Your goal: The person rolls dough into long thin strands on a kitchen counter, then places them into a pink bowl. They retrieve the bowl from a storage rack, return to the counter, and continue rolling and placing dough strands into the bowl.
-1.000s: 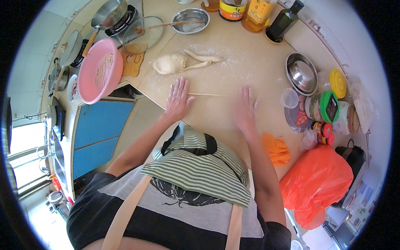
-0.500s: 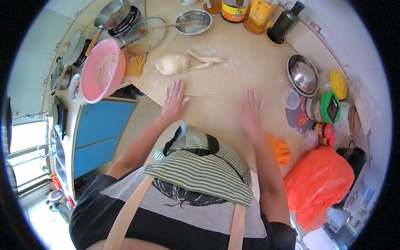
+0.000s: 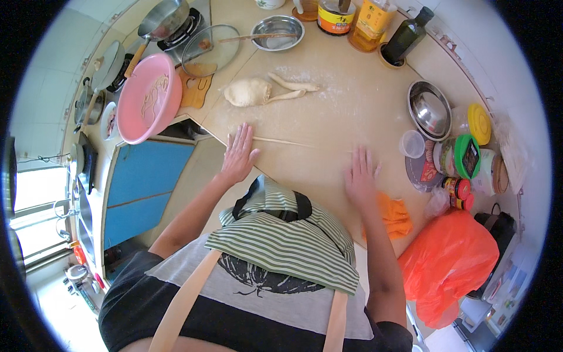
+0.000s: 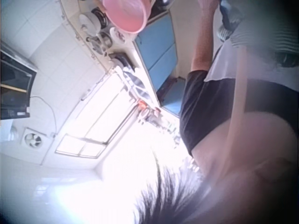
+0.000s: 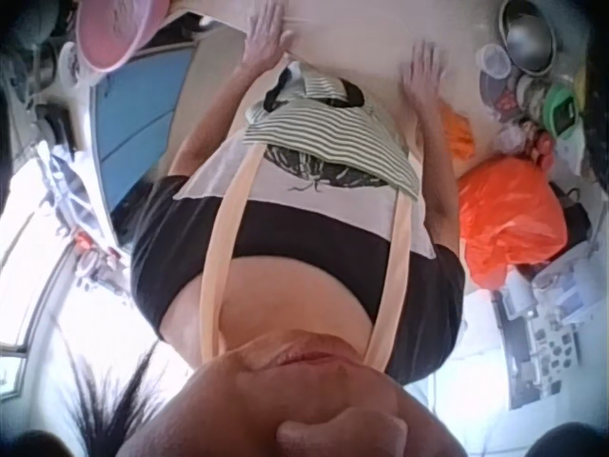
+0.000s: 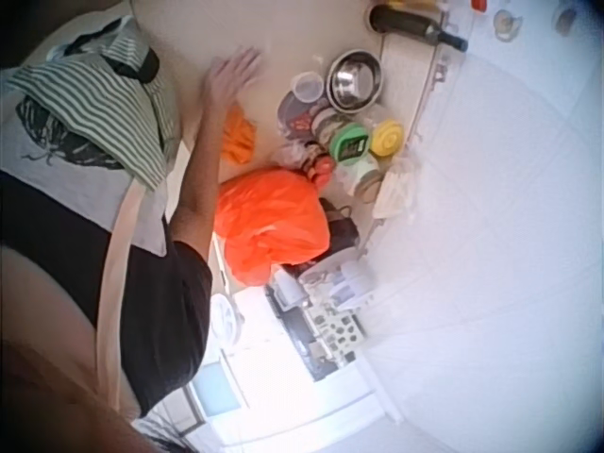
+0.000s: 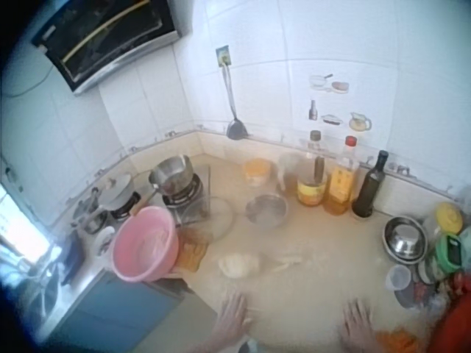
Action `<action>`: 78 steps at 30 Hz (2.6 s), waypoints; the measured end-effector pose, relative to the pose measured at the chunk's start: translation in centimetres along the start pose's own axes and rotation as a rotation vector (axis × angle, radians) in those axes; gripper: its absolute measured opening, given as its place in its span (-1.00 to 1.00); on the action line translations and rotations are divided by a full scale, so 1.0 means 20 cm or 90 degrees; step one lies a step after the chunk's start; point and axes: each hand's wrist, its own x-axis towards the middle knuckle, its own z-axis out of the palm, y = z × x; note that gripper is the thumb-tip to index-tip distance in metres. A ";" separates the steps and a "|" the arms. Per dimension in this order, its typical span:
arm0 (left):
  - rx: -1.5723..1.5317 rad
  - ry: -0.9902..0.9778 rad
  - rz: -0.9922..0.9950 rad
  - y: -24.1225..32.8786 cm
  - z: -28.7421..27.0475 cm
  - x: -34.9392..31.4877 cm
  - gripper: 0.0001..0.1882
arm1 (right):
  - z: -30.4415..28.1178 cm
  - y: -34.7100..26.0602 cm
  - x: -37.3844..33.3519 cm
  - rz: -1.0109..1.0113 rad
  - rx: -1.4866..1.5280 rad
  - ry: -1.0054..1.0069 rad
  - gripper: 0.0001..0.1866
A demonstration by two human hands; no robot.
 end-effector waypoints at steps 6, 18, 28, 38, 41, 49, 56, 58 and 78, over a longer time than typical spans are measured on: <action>0.022 0.003 0.022 -0.03 -0.03 0.09 -0.26 | -0.04 -0.01 0.09 -0.058 0.158 0.177 -0.34; -0.034 0.022 -0.030 0.01 -0.03 -0.08 -0.25 | 0.05 -0.22 0.00 -0.127 0.015 0.236 -0.31; -0.009 -0.025 0.053 0.06 0.02 -0.18 -0.31 | 0.12 -0.89 0.19 -0.434 0.167 0.066 -0.27; -0.021 0.027 0.035 -0.09 -0.04 0.03 -0.31 | 0.02 -0.92 0.29 -0.331 0.049 0.162 -0.28; -0.015 -0.018 0.082 -0.12 -0.04 -0.01 -0.29 | -0.02 -0.86 0.22 -0.385 0.015 0.069 -0.31; 0.018 -0.041 0.049 -0.17 -0.06 0.02 -0.26 | -0.05 -0.83 0.27 -0.258 -0.003 0.017 -0.28; 0.017 0.002 0.035 -0.18 -0.06 0.03 -0.22 | -0.09 -0.71 0.22 -0.212 -0.035 0.011 -0.27; 0.023 -0.027 0.027 -0.17 -0.06 0.03 -0.21 | -0.08 -0.69 0.24 -0.201 -0.032 0.011 -0.29; -0.070 0.040 0.066 0.25 -0.05 0.06 -0.27 | -0.01 -0.15 -0.04 -0.025 0.087 0.149 -0.33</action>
